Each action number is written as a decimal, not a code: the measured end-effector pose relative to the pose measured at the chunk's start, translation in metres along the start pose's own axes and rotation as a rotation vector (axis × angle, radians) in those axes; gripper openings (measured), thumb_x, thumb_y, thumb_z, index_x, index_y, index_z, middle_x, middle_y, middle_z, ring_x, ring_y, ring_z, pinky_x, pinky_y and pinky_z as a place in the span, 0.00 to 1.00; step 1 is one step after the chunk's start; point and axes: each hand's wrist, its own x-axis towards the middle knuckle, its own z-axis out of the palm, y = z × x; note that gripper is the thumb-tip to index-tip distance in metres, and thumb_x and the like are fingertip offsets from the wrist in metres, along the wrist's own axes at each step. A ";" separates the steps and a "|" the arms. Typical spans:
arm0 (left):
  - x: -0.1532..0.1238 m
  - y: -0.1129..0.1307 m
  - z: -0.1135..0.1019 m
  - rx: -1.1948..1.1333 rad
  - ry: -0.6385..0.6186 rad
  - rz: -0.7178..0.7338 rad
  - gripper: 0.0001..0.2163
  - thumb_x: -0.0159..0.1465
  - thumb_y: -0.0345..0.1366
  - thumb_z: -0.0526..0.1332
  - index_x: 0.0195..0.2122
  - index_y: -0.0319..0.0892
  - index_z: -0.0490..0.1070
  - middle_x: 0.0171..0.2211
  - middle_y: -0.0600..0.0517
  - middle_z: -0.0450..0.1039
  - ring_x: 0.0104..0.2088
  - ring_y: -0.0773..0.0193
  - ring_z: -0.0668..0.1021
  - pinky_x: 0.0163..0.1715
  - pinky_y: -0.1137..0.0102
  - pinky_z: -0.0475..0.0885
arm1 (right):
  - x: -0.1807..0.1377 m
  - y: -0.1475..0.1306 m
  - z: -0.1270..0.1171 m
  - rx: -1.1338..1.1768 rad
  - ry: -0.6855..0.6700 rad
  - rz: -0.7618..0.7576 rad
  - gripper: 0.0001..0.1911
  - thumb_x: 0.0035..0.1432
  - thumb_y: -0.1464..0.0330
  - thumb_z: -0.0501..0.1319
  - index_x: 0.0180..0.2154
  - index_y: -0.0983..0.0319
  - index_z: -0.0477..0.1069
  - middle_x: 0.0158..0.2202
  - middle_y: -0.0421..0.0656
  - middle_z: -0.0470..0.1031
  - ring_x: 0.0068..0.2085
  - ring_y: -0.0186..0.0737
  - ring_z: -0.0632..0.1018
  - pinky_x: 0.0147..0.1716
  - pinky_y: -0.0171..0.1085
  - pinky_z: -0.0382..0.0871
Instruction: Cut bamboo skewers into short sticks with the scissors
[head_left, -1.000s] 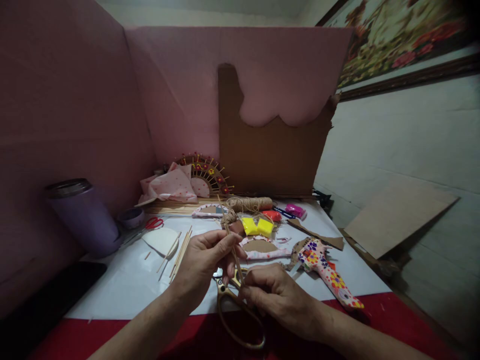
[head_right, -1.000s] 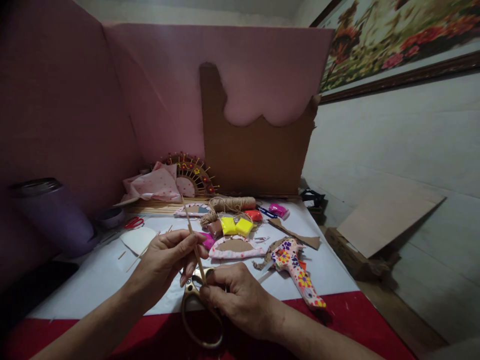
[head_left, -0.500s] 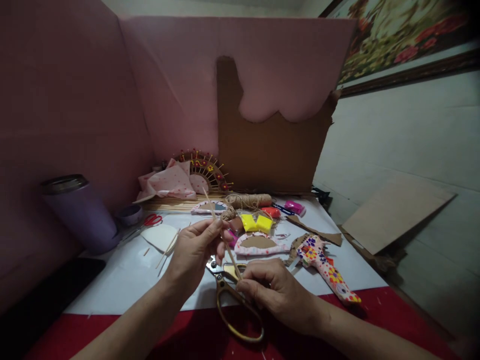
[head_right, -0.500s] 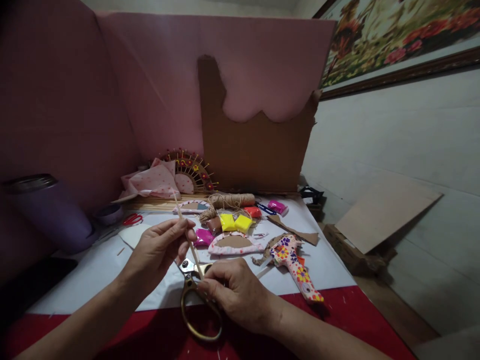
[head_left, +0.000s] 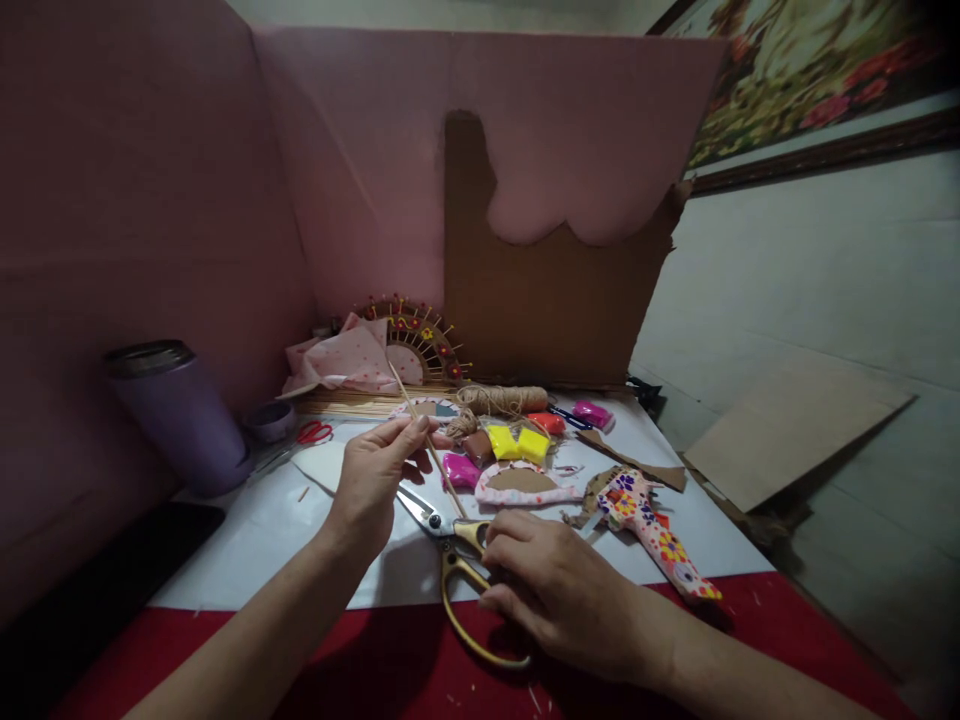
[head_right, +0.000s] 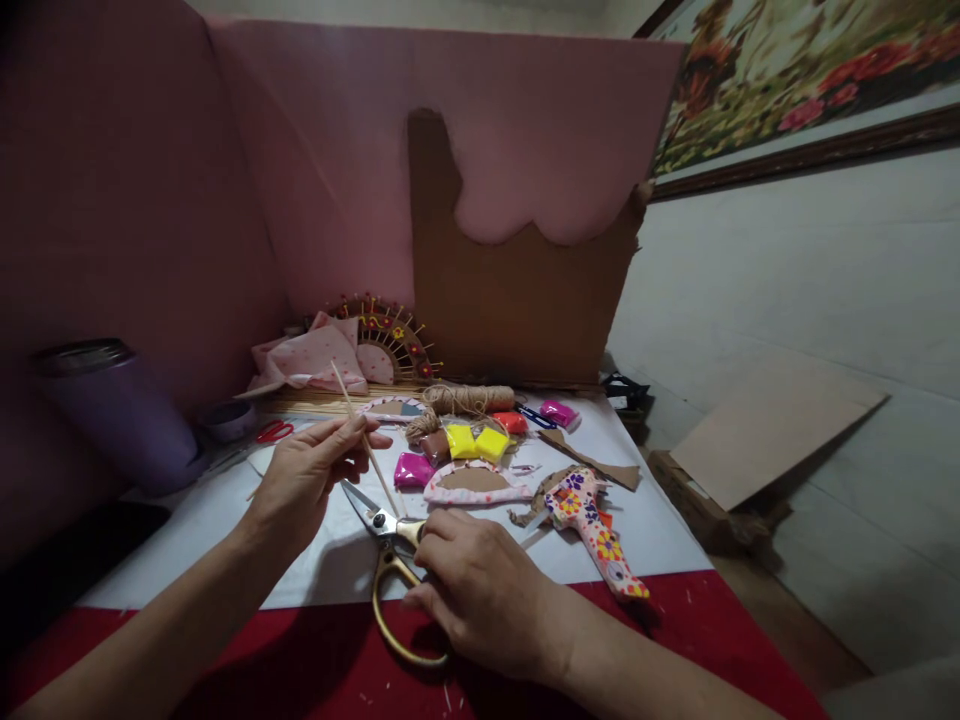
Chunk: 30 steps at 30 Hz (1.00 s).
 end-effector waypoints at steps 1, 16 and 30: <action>0.001 0.000 -0.001 0.014 0.023 0.004 0.11 0.54 0.41 0.64 0.30 0.36 0.75 0.26 0.49 0.78 0.21 0.72 0.73 0.20 0.78 0.65 | 0.001 -0.002 0.001 -0.041 -0.027 0.026 0.03 0.55 0.71 0.60 0.33 0.63 0.67 0.36 0.45 0.70 0.36 0.39 0.70 0.34 0.36 0.63; 0.010 0.007 -0.013 0.048 -0.034 -0.070 0.14 0.50 0.42 0.65 0.29 0.34 0.72 0.23 0.48 0.76 0.19 0.66 0.76 0.18 0.74 0.69 | 0.025 -0.024 -0.035 0.106 -0.217 0.440 0.16 0.42 0.71 0.64 0.37 0.61 0.66 0.32 0.42 0.70 0.29 0.37 0.69 0.22 0.32 0.59; 0.009 0.011 -0.018 0.134 -0.372 -0.076 0.12 0.56 0.42 0.61 0.28 0.35 0.71 0.20 0.52 0.74 0.17 0.69 0.74 0.15 0.78 0.65 | -0.017 0.019 -0.074 0.462 -0.042 0.522 0.19 0.50 0.56 0.63 0.35 0.60 0.59 0.24 0.34 0.61 0.23 0.28 0.60 0.20 0.28 0.54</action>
